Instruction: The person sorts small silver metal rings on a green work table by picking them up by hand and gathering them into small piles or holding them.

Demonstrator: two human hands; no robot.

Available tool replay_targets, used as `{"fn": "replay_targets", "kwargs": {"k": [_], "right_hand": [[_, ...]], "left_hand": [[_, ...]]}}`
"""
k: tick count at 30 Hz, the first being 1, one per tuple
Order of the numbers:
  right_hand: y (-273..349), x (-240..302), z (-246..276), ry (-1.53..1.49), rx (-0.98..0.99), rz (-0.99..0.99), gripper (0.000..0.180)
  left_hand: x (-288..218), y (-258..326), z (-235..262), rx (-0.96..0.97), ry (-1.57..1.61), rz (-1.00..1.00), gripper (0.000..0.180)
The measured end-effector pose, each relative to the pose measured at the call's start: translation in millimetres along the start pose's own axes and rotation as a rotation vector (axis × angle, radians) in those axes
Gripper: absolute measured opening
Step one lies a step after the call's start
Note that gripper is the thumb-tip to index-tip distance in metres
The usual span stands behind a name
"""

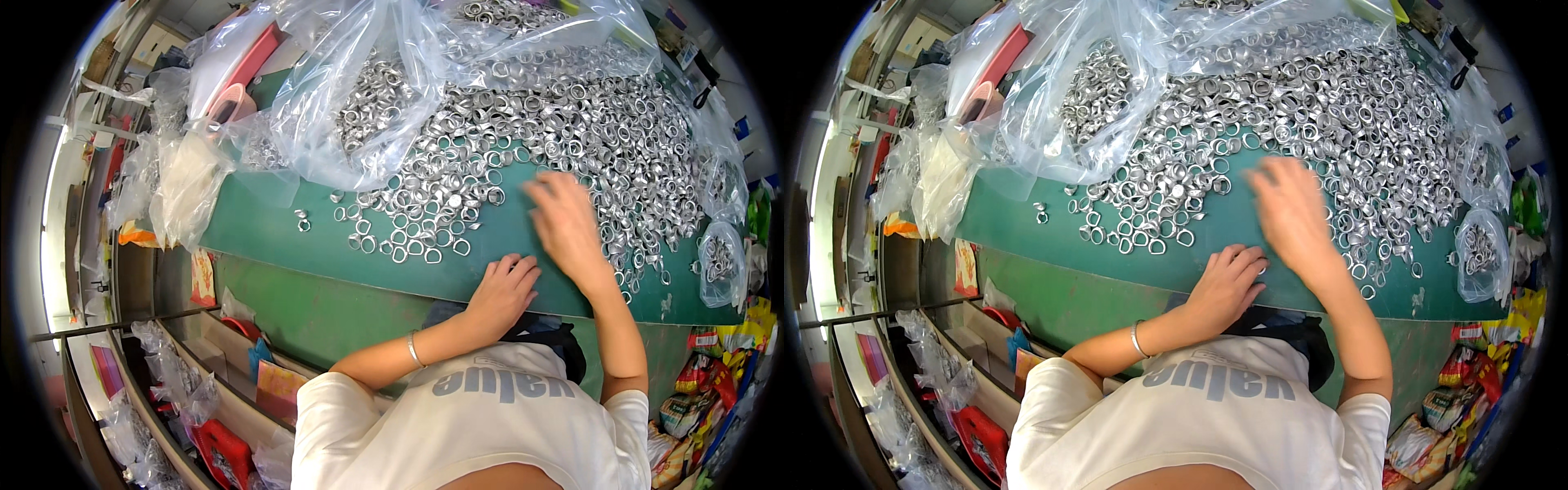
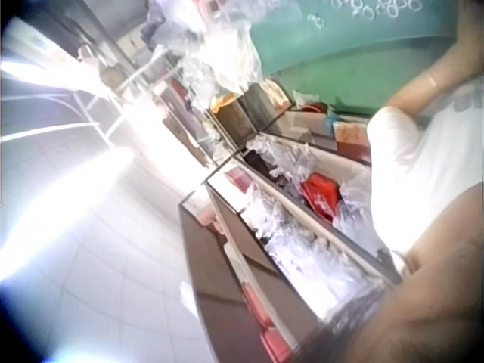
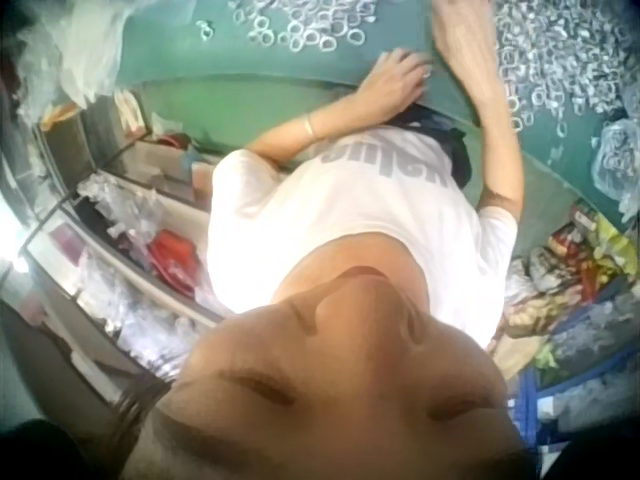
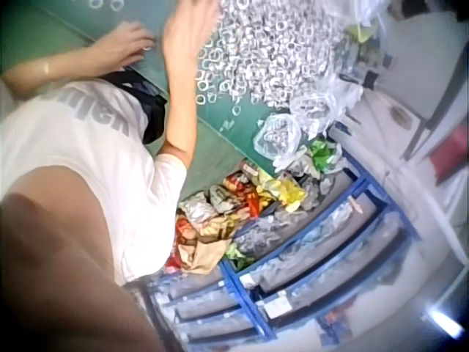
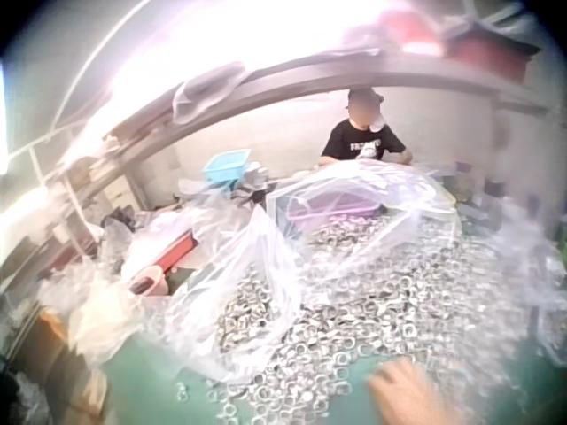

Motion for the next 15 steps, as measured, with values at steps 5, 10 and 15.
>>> {"fn": "replay_targets", "kwargs": {"k": [5, 10, 15], "right_hand": [[-17, 36, -50, -0.236, 0.18, 0.225, 0.038], [-12, -3, -32, 0.201, 0.048, 0.141, 0.026], [-17, 24, -27, -0.151, 0.086, 0.132, 0.02]], "left_hand": [[3, 4, -1, 0.011, -0.004, -0.003, 0.038], [8, 14, 17, -0.076, 0.021, -0.003, 0.041], [10, 17, 15, -0.107, 0.065, 0.008, 0.041]]}}
Point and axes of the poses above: each hand's wrist, its own y-axis away from the middle knuckle, its own z-axis out of the back of the hand, x = y × z, the point moved 10 cm from there along -y, towards the middle knuckle
